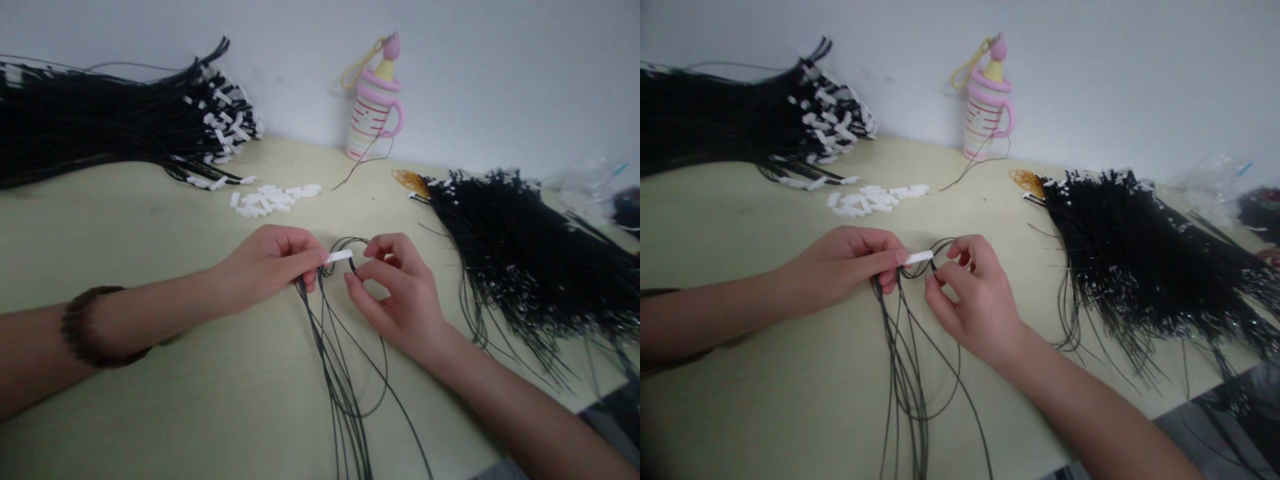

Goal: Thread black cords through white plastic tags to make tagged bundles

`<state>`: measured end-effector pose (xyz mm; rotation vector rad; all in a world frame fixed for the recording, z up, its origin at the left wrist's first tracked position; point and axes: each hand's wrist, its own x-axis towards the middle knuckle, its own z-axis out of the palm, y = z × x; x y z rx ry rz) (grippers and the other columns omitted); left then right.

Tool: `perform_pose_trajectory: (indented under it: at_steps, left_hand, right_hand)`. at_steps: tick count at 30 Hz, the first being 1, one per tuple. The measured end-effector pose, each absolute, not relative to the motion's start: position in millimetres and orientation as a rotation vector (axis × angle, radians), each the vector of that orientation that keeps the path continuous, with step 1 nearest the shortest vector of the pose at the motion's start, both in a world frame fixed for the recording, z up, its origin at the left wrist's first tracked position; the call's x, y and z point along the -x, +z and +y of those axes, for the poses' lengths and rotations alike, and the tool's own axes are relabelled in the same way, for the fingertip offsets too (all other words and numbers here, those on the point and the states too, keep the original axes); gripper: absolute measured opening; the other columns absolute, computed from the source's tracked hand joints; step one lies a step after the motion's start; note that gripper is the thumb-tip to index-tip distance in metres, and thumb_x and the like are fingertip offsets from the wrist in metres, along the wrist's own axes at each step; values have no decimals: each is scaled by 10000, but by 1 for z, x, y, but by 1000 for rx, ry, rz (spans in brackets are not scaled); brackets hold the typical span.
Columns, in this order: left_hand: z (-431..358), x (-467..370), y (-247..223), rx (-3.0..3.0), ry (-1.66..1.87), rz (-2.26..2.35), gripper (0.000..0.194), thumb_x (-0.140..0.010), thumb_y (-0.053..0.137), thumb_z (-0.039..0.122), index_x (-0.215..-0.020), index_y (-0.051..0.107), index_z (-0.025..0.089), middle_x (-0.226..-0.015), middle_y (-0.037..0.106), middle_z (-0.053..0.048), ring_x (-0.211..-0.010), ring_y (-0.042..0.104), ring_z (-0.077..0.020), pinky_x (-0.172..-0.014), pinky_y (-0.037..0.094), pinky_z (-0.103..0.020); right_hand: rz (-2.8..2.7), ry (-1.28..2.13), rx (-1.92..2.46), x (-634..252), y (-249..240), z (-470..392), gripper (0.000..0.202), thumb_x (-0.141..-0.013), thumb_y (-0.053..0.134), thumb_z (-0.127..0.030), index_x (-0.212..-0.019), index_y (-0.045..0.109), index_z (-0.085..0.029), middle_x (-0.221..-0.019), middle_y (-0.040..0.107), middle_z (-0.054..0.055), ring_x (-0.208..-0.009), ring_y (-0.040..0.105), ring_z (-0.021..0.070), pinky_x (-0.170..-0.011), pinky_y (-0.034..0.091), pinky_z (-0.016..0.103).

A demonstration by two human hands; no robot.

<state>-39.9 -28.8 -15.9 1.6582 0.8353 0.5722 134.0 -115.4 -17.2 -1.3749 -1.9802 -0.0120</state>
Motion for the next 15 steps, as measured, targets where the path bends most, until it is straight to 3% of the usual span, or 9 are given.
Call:
perform_pose_trajectory:
  at_steps: [4, 7, 15]
  left_hand:
    - [-31, 39, -16, -1678, 532, 820, 224, -762, 562, 333, -593, 609, 194, -479, 580, 28, -466, 491, -93, -467, 328, -206]
    - [-30, 39, -16, -1669, 528, 819, 223, -756, 564, 329, -582, 607, 197, -476, 578, 24, -470, 499, -100, -466, 322, -213]
    - [-32, 38, -16, -1675, 532, 822, 230, -764, 555, 306, -568, 596, 192, -489, 584, 25, -480, 495, -93, -484, 326, -210]
  right_hand:
    - [-2042, 62, 1239, -133, -19, -113, 107, -808, 492, -128, -726, 556, -152, -1090, 529, 113, -968, 515, 172, -814, 457, 325]
    - [-2058, 112, 1178, -132, -21, -112, 111, -824, 454, -101, -788, 541, -159, -1047, 572, 103, -1004, 526, 170, -879, 448, 342]
    - [-1996, 137, 1188, -130, -24, -109, 135, -828, 452, -101, -756, 553, -154, -985, 588, 98, -953, 545, 160, -847, 464, 329]
